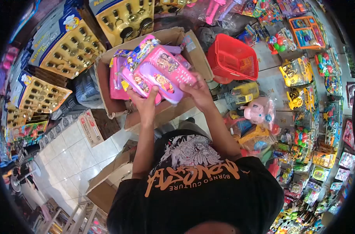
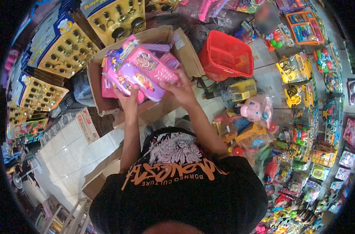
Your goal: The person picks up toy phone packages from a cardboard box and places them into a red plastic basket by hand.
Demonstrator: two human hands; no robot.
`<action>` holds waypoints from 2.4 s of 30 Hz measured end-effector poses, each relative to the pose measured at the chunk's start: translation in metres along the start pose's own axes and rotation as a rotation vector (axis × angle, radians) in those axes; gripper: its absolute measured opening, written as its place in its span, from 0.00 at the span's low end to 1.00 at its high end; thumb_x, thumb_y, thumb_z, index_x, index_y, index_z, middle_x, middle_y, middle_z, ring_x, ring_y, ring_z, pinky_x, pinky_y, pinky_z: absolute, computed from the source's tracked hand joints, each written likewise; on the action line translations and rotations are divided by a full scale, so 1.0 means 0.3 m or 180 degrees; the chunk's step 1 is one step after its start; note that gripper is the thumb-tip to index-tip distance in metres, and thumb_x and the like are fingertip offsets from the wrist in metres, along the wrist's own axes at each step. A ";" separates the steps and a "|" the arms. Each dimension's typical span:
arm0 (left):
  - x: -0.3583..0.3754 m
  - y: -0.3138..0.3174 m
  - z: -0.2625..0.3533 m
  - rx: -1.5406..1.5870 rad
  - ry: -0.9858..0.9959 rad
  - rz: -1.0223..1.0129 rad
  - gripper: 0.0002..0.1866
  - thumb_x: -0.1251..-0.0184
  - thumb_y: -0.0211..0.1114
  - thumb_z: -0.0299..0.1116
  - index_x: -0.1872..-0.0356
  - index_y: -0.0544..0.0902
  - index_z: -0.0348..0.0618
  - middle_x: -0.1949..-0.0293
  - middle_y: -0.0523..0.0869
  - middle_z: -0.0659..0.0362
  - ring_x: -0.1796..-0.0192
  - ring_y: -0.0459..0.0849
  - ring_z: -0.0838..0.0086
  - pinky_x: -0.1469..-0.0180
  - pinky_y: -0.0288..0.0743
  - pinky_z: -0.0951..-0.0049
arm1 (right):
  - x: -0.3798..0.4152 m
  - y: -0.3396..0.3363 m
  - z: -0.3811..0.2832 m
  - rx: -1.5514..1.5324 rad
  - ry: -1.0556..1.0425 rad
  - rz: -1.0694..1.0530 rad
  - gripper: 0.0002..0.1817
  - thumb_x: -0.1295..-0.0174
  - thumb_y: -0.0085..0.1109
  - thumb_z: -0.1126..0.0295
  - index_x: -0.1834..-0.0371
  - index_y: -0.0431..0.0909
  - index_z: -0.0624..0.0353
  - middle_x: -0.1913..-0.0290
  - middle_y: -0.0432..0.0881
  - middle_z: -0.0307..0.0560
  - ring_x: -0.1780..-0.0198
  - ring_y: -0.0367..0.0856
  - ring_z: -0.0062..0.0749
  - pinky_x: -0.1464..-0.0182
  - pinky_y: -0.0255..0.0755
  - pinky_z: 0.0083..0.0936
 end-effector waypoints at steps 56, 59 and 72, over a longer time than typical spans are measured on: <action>0.142 1.576 -0.971 -0.0485 -0.2670 -0.2794 0.36 0.45 0.66 0.44 0.41 0.59 0.37 0.48 0.72 0.49 0.46 0.73 0.66 0.48 0.71 0.68 | -0.154 -1.504 -0.249 0.0598 0.0021 0.1269 0.30 0.34 0.51 0.65 0.32 0.51 0.63 0.39 0.66 0.49 0.39 0.64 0.29 0.37 0.58 0.26; 0.100 1.550 -1.107 -0.0239 -0.2781 -0.2630 0.33 0.45 0.63 0.42 0.42 0.60 0.39 0.51 0.74 0.51 0.50 0.76 0.66 0.52 0.74 0.66 | -0.192 -1.618 -0.180 0.1060 0.0194 0.1468 0.31 0.34 0.52 0.63 0.32 0.53 0.63 0.35 0.64 0.52 0.36 0.62 0.31 0.35 0.55 0.29; 0.073 1.644 -1.362 -0.0799 -0.3567 -0.2224 0.30 0.47 0.63 0.53 0.47 0.70 0.48 0.56 0.79 0.59 0.53 0.79 0.66 0.51 0.74 0.63 | -0.283 -2.061 -0.022 0.1313 0.1034 0.2284 0.36 0.46 0.63 0.60 0.36 0.59 0.60 0.43 0.71 0.58 0.41 0.70 0.40 0.38 0.61 0.31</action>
Point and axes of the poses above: each hand's wrist, its own x-axis away from the middle knuckle, its own y-axis out of the palm, z = x × y, the point moved 5 cm from there along -x, towards the middle knuckle
